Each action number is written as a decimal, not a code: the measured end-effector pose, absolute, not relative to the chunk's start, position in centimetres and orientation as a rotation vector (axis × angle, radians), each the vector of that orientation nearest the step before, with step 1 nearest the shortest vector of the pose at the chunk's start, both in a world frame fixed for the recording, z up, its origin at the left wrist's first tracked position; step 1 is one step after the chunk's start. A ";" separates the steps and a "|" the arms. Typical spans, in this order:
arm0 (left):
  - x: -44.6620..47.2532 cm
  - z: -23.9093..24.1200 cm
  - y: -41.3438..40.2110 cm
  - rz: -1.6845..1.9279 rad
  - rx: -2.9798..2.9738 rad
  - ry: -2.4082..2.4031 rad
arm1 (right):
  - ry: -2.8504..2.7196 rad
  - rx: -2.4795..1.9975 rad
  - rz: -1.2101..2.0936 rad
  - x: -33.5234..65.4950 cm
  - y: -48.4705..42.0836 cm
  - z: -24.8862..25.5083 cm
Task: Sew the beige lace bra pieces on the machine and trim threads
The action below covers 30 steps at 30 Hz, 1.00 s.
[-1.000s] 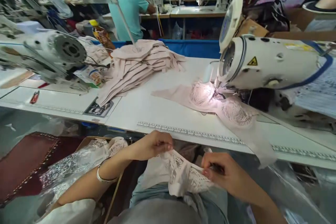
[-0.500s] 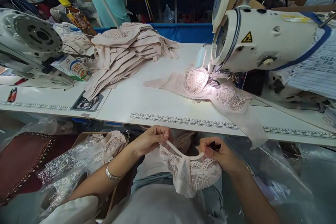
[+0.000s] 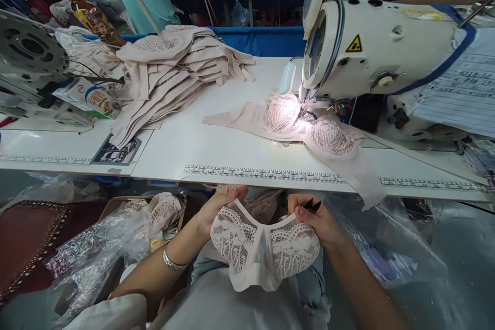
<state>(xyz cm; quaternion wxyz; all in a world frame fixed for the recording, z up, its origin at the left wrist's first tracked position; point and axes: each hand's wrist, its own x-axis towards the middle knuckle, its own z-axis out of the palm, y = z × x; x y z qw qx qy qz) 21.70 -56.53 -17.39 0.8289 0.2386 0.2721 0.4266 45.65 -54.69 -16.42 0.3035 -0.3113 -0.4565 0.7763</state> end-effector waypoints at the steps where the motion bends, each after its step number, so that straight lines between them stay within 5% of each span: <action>1: 21.7 -17.4 -56.5 0.907 0.508 0.571 | -1.213 -0.821 2.059 45.7 -54.7 -16.4; 30: 21.1 -16.1 -56.6 0.886 0.560 0.553 | -1.403 -0.837 2.008 46.4 -54.9 -16.2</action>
